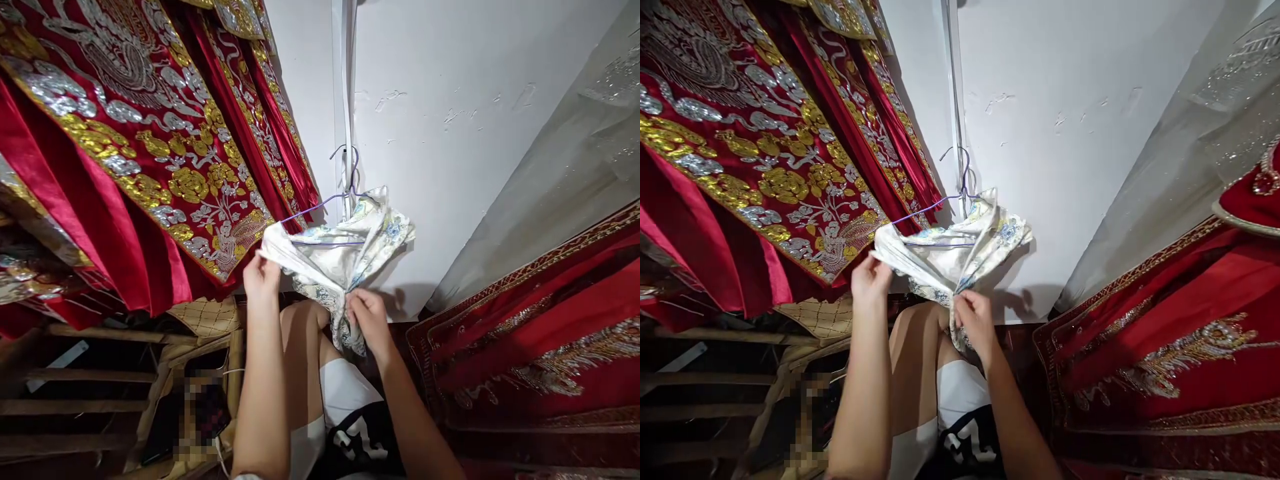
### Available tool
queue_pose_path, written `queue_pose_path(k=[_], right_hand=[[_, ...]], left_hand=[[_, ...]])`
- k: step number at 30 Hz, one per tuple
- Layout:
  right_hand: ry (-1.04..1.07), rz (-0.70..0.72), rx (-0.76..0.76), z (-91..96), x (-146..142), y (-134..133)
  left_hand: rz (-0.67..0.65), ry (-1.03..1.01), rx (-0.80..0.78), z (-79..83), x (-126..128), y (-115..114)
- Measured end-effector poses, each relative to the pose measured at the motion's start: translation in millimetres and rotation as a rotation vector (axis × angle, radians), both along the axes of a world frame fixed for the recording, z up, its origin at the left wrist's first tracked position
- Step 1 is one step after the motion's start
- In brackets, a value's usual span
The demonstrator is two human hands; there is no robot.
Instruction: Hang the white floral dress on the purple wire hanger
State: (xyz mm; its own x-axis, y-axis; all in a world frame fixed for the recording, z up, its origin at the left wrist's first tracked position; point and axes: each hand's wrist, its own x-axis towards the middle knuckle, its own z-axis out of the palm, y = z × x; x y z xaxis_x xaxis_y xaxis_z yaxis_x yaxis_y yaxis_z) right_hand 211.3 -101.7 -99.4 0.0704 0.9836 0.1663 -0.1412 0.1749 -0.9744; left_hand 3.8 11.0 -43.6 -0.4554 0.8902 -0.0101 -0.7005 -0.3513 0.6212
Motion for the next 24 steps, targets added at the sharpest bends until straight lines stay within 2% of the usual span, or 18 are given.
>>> queue_pose_path(k=[3,5,8,10,13,17,19,21,24], right_hand=[[0.161,-0.015,-0.081,-17.3,-13,-16],[0.201,-0.071,-0.086,-22.0,-11,-19],[0.177,-0.155,-0.077,-20.7,3,-20],[0.149,-0.171,-0.088,-17.0,11,-23],[0.060,-0.084,-0.133,-11.3,19,-31],[-0.208,0.229,-0.257,-8.5,25,-36],[-0.291,0.304,-0.287,-11.5,29,-34],[-0.337,0.219,-0.258,-16.9,34,-29],[-0.282,-0.063,-0.162,-24.5,42,-21]], left_hand=[[-0.030,-0.244,-0.166,-33.6,18,-17],[-0.046,-0.299,-0.218,-54.9,37,-34],[0.006,-0.195,-0.264,-82.1,57,-57],[0.087,-0.039,-0.202,-92.1,62,-72],[0.112,0.263,-0.026,-87.4,56,-93],[0.012,0.521,0.141,-57.2,54,-117],[-0.073,0.572,0.200,-46.0,63,-126],[-0.177,0.624,0.234,-42.1,75,-133],[-0.338,0.752,0.235,-44.1,92,-139]])
